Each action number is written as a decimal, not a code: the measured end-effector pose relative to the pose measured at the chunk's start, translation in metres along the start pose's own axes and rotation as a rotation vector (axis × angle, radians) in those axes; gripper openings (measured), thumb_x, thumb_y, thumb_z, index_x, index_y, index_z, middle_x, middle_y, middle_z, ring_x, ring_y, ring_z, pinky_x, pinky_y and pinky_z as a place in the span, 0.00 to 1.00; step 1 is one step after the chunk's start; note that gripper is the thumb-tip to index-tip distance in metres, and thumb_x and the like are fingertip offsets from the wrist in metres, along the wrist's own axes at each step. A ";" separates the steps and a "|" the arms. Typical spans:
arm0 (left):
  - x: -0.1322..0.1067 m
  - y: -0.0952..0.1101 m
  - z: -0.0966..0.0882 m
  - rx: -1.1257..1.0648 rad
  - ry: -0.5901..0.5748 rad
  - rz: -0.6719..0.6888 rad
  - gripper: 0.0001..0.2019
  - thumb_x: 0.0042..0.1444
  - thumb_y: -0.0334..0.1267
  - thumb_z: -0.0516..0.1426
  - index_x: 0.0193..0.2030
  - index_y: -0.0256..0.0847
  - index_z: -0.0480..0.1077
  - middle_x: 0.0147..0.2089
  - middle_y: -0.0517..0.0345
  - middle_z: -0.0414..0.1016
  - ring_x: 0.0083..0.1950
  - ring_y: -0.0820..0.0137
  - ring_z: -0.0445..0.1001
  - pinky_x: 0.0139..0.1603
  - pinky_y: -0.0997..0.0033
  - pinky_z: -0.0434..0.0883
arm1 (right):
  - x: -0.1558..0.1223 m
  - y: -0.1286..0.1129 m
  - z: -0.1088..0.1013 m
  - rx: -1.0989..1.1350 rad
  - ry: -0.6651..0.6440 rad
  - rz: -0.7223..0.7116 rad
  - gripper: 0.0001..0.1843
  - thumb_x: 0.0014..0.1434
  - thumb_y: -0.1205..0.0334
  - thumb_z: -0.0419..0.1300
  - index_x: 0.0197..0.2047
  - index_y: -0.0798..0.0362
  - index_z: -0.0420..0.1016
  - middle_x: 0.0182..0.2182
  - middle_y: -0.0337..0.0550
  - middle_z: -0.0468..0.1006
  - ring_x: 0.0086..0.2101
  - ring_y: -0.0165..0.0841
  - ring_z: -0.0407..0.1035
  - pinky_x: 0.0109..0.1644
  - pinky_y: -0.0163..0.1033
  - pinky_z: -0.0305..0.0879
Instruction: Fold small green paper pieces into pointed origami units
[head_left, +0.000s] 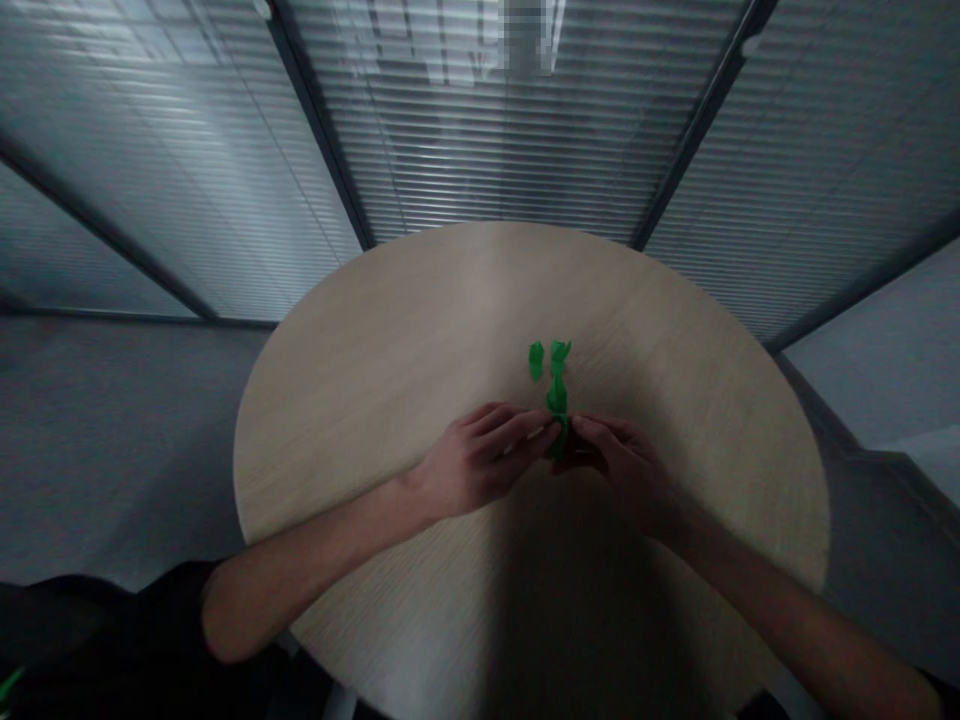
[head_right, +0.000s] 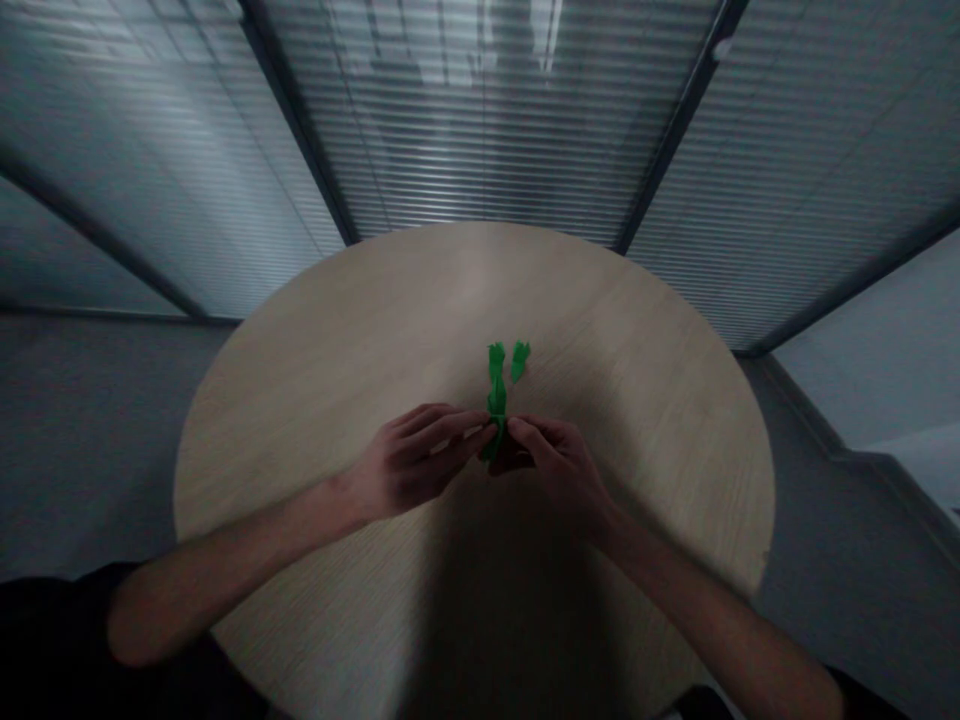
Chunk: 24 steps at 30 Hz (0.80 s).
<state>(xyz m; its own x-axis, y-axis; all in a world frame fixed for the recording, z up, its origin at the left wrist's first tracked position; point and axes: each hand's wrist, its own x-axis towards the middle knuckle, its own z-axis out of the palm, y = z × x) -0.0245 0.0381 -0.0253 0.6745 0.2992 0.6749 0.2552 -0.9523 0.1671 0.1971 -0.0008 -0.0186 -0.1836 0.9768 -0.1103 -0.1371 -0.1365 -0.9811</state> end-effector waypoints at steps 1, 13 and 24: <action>-0.001 0.000 0.000 -0.012 -0.011 -0.006 0.20 0.67 0.27 0.55 0.64 0.43 0.68 0.58 0.43 0.78 0.51 0.61 0.81 0.51 0.55 0.80 | 0.000 0.001 0.000 -0.005 0.001 0.002 0.20 0.63 0.43 0.65 0.39 0.53 0.86 0.32 0.46 0.85 0.30 0.33 0.79 0.39 0.42 0.79; 0.019 0.015 0.004 -0.682 0.109 -0.825 0.09 0.67 0.40 0.60 0.45 0.37 0.75 0.39 0.53 0.81 0.39 0.69 0.80 0.39 0.70 0.78 | 0.001 -0.004 0.005 -0.088 0.072 -0.050 0.18 0.59 0.44 0.69 0.36 0.53 0.85 0.29 0.43 0.83 0.30 0.34 0.78 0.38 0.40 0.79; 0.021 0.013 0.005 -1.171 0.064 -0.953 0.16 0.62 0.48 0.65 0.43 0.33 0.74 0.39 0.50 0.81 0.35 0.70 0.79 0.38 0.68 0.78 | 0.000 -0.002 0.003 -0.088 0.046 -0.007 0.19 0.59 0.44 0.69 0.36 0.53 0.85 0.31 0.42 0.82 0.32 0.33 0.78 0.40 0.39 0.78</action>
<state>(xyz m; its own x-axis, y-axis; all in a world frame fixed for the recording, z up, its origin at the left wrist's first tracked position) -0.0040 0.0326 -0.0128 0.5419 0.8404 0.0112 -0.1335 0.0729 0.9884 0.1942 -0.0007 -0.0160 -0.1378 0.9845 -0.1086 -0.0519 -0.1166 -0.9918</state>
